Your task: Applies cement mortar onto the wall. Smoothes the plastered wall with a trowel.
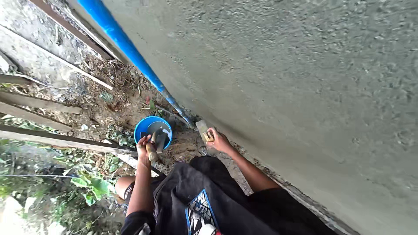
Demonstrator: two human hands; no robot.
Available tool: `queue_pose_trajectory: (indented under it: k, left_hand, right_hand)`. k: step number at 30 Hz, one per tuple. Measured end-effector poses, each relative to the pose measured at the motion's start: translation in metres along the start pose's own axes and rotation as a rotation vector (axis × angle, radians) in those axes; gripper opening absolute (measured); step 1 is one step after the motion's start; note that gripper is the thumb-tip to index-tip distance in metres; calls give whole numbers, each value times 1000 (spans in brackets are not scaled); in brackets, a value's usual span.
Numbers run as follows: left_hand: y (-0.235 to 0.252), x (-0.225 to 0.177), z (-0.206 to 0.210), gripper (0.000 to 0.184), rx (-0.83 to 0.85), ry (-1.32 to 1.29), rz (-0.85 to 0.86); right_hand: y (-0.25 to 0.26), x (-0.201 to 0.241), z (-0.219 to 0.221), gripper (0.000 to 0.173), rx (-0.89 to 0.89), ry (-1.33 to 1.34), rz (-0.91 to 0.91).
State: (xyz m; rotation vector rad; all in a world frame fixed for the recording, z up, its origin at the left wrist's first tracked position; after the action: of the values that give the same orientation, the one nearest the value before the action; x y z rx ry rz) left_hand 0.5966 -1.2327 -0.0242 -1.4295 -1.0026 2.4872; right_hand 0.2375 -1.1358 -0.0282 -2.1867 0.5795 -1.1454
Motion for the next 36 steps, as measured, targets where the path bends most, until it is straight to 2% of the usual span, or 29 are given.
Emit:
queue_pose_trajectory:
  k: [2, 5, 7, 9, 13, 20, 22, 24, 27, 36]
  left_hand:
    - [-7, 9, 8, 36, 50, -10, -30]
    - [-15, 24, 12, 35, 68, -4, -57]
    - [-19, 32, 9, 35, 50, -12, -73]
    - [-24, 40, 5, 36, 32, -39, -94]
    - [-31, 54, -8, 38, 44, -83, -119]
    - [-40, 70, -29, 40, 88, -137, -129]
    - [-42, 73, -32, 43, 102, -146, -138]
    - [-44, 75, -36, 46, 99, -141, -141]
    - [-47, 74, -39, 45, 70, -140, -117]
    - [-47, 90, -45, 44, 61, -230, -170]
  right_hand:
    - [13, -13, 16, 70, 73, 313, 114]
    - [21, -25, 46, 40, 230, 1042, 379]
    - [15, -20, 59, 34, 348, 1475, 546]
    - [7, -11, 67, 32, 393, 1706, 609]
    - [3, 2, 72, 24, 360, 1824, 610]
    - [11, 31, 71, 30, 299, 2101, 443]
    - [20, 38, 69, 39, 248, 2162, 415]
    - [33, 43, 69, 46, 220, 2154, 378]
    - [61, 52, 64, 41, 121, 2113, 331]
    - [126, 77, 36, 40, -89, 2045, 182]
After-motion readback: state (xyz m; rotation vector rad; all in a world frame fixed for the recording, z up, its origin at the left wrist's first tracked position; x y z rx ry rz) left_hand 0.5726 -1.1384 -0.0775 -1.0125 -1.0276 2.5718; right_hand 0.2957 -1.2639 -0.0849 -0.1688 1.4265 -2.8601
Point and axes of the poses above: each hand's wrist, its own y-axis towards the middle knuckle, its own z-axis out of the palm, x = y × z, the point moved 6 cm from there along y, towards the middle knuckle, and after that the axes turned 12 degrees about z, right-handed, at the moved point
